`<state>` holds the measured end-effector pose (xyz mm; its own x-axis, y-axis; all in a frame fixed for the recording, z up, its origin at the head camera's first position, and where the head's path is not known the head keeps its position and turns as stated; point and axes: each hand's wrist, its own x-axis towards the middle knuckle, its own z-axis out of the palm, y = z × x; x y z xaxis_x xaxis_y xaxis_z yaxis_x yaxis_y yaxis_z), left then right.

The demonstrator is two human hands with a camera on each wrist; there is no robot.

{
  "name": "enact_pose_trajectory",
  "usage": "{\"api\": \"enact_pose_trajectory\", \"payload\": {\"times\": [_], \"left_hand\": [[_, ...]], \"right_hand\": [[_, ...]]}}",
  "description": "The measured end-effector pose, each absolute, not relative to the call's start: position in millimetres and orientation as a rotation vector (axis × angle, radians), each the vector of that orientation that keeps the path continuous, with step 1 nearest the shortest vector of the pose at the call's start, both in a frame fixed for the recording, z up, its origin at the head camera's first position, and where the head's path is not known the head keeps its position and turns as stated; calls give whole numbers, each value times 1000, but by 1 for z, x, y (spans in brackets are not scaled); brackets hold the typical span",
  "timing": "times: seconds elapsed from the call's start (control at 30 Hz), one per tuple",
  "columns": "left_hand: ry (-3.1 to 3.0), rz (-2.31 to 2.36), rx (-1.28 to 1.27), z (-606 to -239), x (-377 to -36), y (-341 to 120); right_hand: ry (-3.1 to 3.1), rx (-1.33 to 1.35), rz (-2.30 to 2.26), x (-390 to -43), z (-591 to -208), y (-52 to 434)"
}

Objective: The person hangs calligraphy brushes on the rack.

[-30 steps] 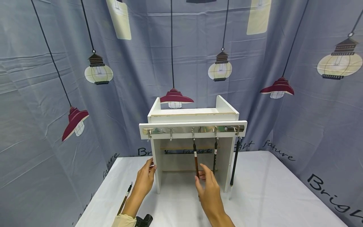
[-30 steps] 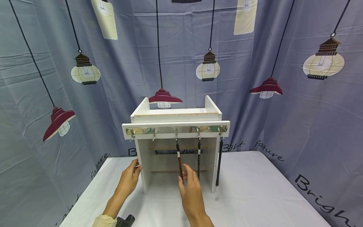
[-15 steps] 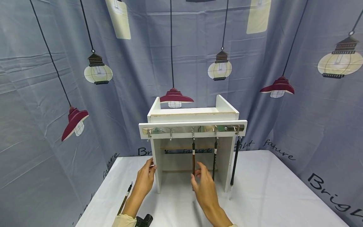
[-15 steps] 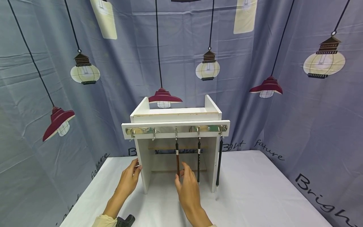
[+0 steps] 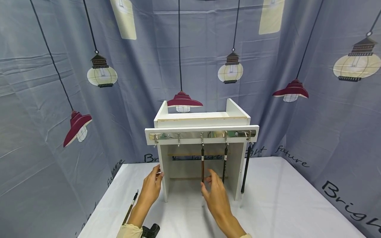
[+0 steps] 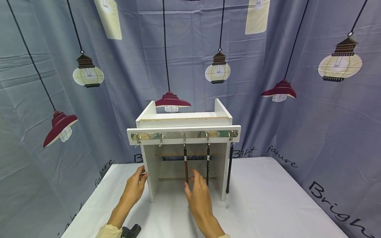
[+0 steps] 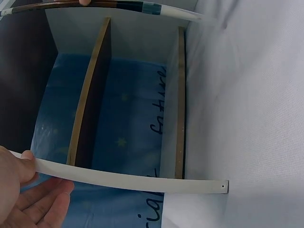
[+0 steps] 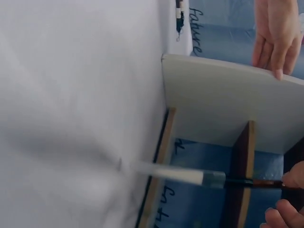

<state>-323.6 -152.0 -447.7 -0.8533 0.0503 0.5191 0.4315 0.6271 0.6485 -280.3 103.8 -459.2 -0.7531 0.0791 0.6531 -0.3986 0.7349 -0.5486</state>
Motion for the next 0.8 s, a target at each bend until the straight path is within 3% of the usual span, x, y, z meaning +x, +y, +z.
{"api": "enact_pose_trajectory", "payload": {"times": [0.43, 0.8], "left_hand": [[-2402, -1145, -394, -447, -324, -153], [-2429, -1158, -359, -446, -323, -152]], "right_hand": [[-1926, 229, 818, -250, -417, 194], [-2193, 90, 937, -283, -404, 277]]}}
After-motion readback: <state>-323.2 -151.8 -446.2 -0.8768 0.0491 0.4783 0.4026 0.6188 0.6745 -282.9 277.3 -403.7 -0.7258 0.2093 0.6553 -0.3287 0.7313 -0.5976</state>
